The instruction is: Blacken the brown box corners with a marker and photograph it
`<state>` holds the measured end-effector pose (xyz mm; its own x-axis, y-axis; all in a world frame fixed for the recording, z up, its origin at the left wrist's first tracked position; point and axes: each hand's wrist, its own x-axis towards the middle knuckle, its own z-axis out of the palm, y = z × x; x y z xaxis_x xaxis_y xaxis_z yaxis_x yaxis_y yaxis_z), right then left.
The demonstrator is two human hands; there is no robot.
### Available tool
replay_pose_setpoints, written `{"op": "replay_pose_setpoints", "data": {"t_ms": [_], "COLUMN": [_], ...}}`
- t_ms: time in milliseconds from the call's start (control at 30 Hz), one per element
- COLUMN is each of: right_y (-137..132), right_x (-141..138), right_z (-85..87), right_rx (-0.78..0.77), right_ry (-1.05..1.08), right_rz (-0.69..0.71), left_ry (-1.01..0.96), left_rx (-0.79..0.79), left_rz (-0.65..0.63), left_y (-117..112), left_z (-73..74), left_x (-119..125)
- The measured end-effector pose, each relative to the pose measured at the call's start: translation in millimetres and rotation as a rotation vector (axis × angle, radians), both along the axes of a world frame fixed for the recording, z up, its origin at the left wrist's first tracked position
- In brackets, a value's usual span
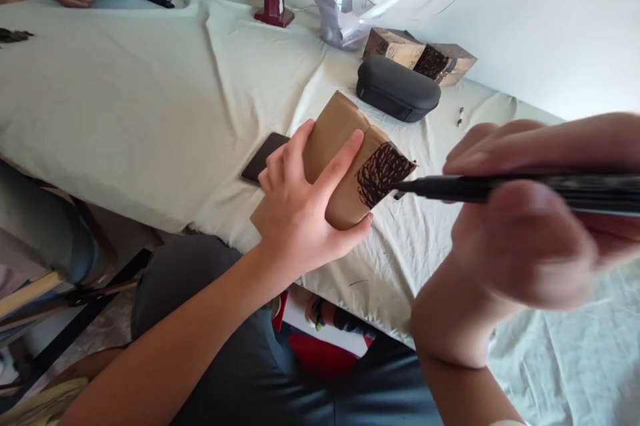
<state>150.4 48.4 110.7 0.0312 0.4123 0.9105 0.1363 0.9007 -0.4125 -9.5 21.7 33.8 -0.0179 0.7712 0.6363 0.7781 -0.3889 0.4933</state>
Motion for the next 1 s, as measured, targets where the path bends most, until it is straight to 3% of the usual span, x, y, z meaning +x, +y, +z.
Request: {"op": "replay_pose_setpoints", "data": {"t_ms": [67,167,433,600,767,1000], "right_y": [2.9,4.9,10.2,10.8,2.9,4.4], "right_x": [2.6,3.8,4.9,7.8,7.9,10.7], "right_z": [-4.2,-6.7,-5.0,-4.6,-1.2,-8.2], "right_rx": [-0.067,-0.157,-0.078,-0.149,-0.254,-0.277], "right_ry": [-0.109,-0.198,-0.257,-0.272,-0.360,-0.357], "right_rz": [0.083,0.079,0.021,0.053,-0.040,-0.034], "left_ry": [0.008,0.015,0.012,0.025,0.031,-0.039], "left_rx": [-0.012,-0.020,-0.022,-0.041,-0.059,-0.042], "left_rz": [-0.002,0.008,0.031,0.034,0.044,0.015], "left_y": [-1.7,-2.4,-3.8,-4.4,-4.7,-2.3], "left_z": [1.7,2.6,3.2,3.5,4.7,2.9], "left_x": [1.3,2.7,3.6,2.9,1.7,1.8]}}
